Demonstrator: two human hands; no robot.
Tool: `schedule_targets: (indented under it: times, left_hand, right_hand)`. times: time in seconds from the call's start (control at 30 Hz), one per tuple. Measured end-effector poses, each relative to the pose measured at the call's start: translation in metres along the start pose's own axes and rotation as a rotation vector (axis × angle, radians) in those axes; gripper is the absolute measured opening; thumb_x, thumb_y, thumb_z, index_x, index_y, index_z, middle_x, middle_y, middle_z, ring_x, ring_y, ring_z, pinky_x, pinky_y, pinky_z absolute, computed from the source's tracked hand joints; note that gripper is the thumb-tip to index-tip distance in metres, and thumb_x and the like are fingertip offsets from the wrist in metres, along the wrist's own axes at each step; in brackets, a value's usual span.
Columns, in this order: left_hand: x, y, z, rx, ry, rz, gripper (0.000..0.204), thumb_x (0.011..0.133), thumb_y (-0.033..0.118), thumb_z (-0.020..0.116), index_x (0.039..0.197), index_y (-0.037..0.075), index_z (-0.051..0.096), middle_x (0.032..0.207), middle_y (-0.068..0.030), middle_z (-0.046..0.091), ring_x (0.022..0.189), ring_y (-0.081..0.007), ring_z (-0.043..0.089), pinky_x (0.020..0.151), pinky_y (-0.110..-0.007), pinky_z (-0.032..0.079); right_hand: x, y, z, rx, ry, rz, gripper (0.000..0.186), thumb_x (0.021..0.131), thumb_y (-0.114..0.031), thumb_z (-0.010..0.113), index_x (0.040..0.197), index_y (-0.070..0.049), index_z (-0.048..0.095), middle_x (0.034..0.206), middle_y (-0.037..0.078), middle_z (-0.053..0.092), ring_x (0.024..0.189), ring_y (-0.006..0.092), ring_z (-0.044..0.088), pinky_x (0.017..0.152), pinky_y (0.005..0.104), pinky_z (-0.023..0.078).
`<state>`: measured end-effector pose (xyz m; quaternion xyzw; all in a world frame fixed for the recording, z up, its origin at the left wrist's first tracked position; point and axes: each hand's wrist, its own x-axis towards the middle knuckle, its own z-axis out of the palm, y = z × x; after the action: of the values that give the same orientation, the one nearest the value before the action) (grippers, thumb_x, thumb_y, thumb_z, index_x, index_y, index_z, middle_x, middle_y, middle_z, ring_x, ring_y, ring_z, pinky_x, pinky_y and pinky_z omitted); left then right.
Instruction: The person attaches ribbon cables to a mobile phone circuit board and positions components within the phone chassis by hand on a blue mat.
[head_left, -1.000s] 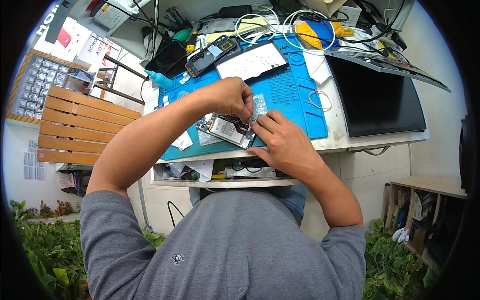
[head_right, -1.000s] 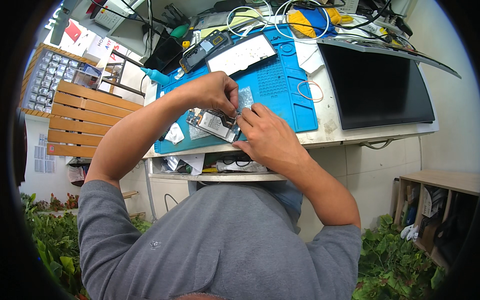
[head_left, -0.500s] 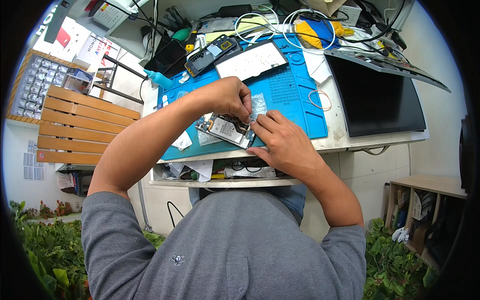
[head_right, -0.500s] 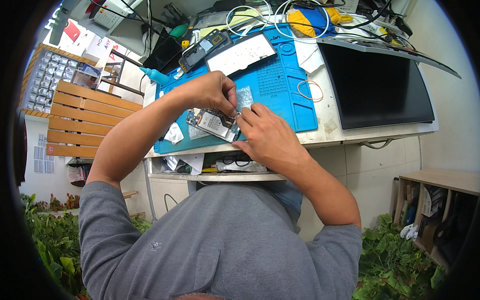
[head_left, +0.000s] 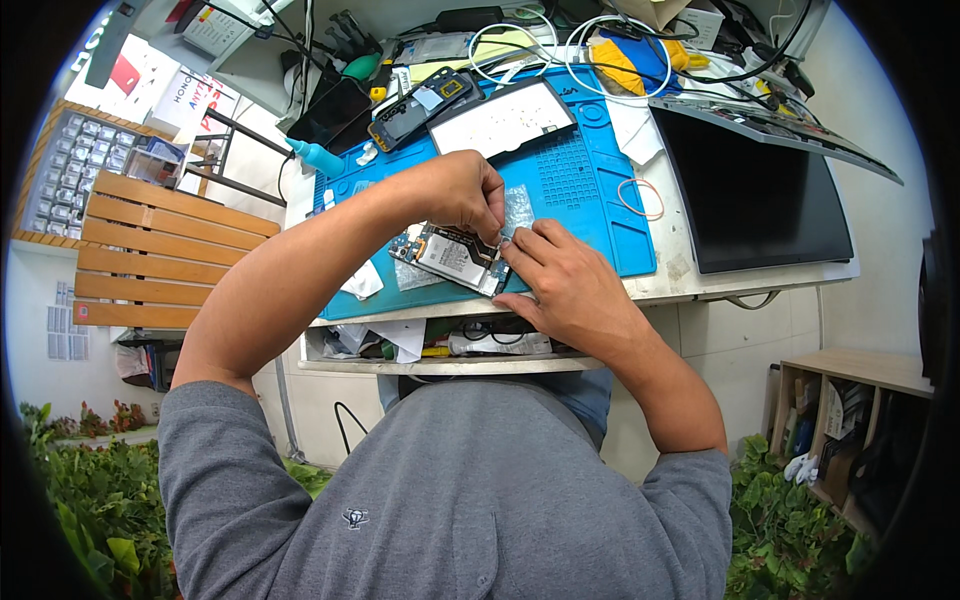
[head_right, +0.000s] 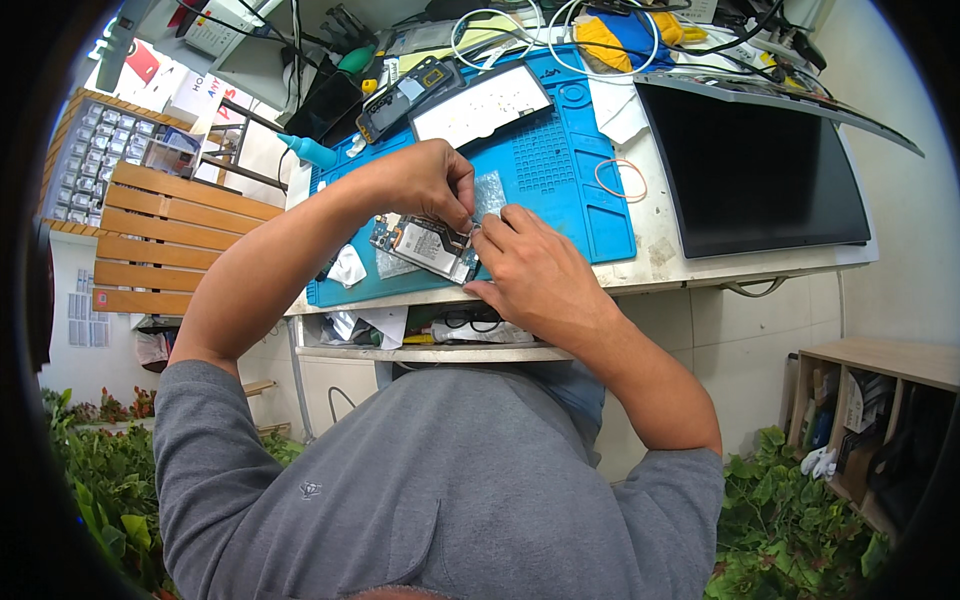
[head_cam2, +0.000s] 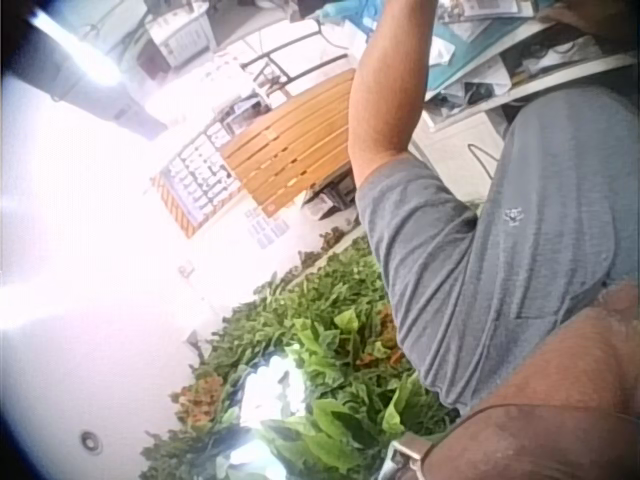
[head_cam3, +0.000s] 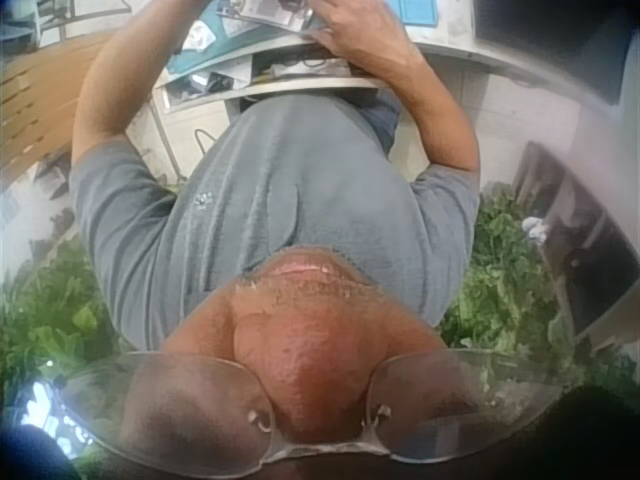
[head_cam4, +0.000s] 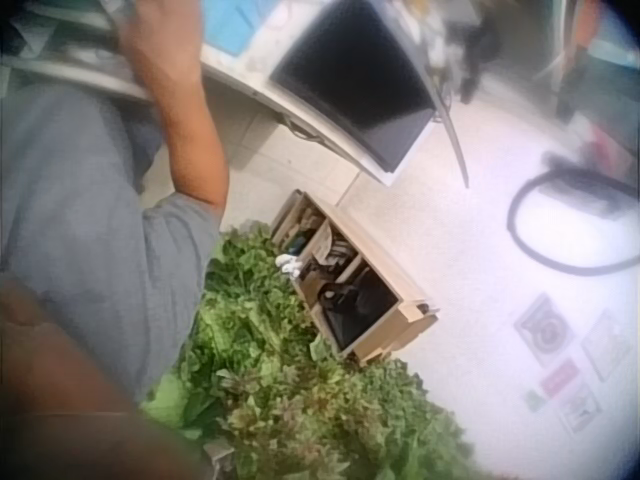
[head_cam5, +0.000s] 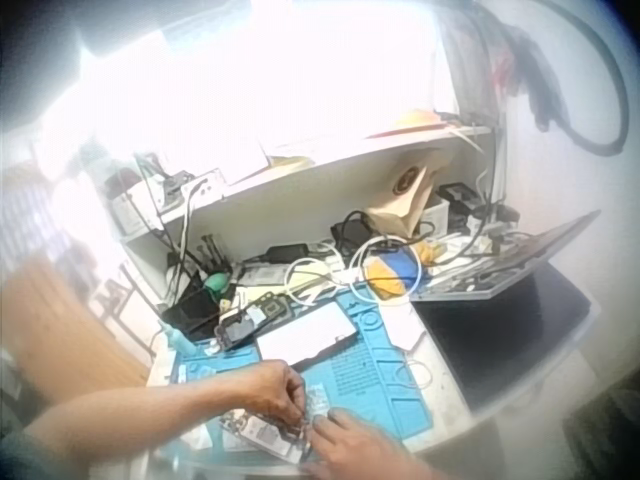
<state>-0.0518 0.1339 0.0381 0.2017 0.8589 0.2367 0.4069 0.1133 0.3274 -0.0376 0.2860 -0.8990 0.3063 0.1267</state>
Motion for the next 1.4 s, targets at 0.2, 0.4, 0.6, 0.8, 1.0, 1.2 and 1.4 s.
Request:
schedule_targets:
  times: [0.2, 0.4, 0.6, 0.8, 1.0, 1.2, 1.4]
  left_hand:
    - [0.001, 0.003, -0.001, 0.058, -0.004, 0.003, 0.022, 0.076, 0.01, 0.102, 0.087, 0.005, 0.083, 0.084, -0.0035, 0.082, 0.075, -0.0136, 0.075, 0.068, -0.03, 0.06]
    - [0.001, 0.003, -0.002, 0.049, -0.018, 0.001, 0.024, 0.075, 0.013, 0.103, 0.087, 0.005, 0.083, 0.084, -0.0035, 0.082, 0.075, -0.0138, 0.076, 0.067, -0.03, 0.059]
    - [0.005, 0.002, -0.003, 0.052, -0.024, -0.009, 0.024, 0.075, 0.013, 0.103, 0.087, 0.004, 0.084, 0.083, -0.0036, 0.082, 0.074, -0.0133, 0.075, 0.067, -0.03, 0.059]
    - [0.01, 0.003, -0.005, 0.004, -0.06, -0.041, 0.024, 0.074, 0.01, 0.103, 0.085, 0.003, 0.083, 0.082, -0.0036, 0.081, 0.072, -0.0123, 0.074, 0.065, -0.029, 0.057]
    - [0.017, 0.004, -0.006, 0.027, -0.096, -0.08, 0.023, 0.074, 0.01, 0.102, 0.082, 0.005, 0.081, 0.079, -0.0032, 0.079, 0.07, -0.0133, 0.073, 0.065, -0.029, 0.058]
    - [0.017, 0.012, -0.01, 0.057, -0.127, -0.085, 0.023, 0.074, 0.01, 0.102, 0.083, 0.005, 0.081, 0.08, -0.0037, 0.08, 0.074, -0.0133, 0.074, 0.067, -0.029, 0.059]
    - [-0.004, 0.008, -0.024, -0.013, -0.02, 0.022, 0.022, 0.079, 0.012, 0.101, 0.089, 0.003, 0.083, 0.086, -0.0046, 0.081, 0.078, -0.0134, 0.075, 0.072, -0.03, 0.059]
  right_hand:
    - [0.0, 0.0, 0.0, 0.001, 0.015, -0.006, 0.051, 0.09, -0.029, 0.095, 0.126, 0.002, 0.077, 0.126, 0.012, 0.072, 0.127, 0.0315, 0.067, 0.108, 0.0431, 0.061]
    - [0.0, 0.0, -0.001, -0.018, -0.046, 0.023, 0.061, 0.091, -0.035, 0.096, 0.137, 0.001, 0.077, 0.131, 0.011, 0.074, 0.13, 0.0303, 0.068, 0.107, 0.0417, 0.062]
    - [0.001, 0.0, 0.0, 0.01, 0.008, 0.002, 0.05, 0.09, -0.028, 0.095, 0.125, 0.003, 0.077, 0.124, 0.012, 0.072, 0.126, 0.0308, 0.067, 0.106, 0.0431, 0.062]
    - [0.002, -0.001, -0.002, 0.01, 0.004, -0.003, 0.05, 0.09, -0.028, 0.095, 0.125, 0.003, 0.077, 0.124, 0.012, 0.071, 0.125, 0.0318, 0.067, 0.106, 0.0433, 0.061]
    - [0.003, -0.002, -0.004, 0.029, -0.027, 0.011, 0.05, 0.09, -0.028, 0.095, 0.123, 0.004, 0.076, 0.123, 0.013, 0.071, 0.125, 0.0326, 0.067, 0.107, 0.0435, 0.061]
    - [0.003, -0.003, -0.004, 0.012, -0.002, 0.004, 0.05, 0.09, -0.028, 0.095, 0.124, 0.003, 0.076, 0.123, 0.012, 0.071, 0.124, 0.0324, 0.067, 0.106, 0.0435, 0.061]
    - [0.004, -0.004, -0.003, 0.011, 0.003, 0.007, 0.054, 0.089, -0.029, 0.096, 0.129, 0.002, 0.077, 0.126, 0.013, 0.073, 0.126, 0.0315, 0.067, 0.106, 0.0428, 0.061]
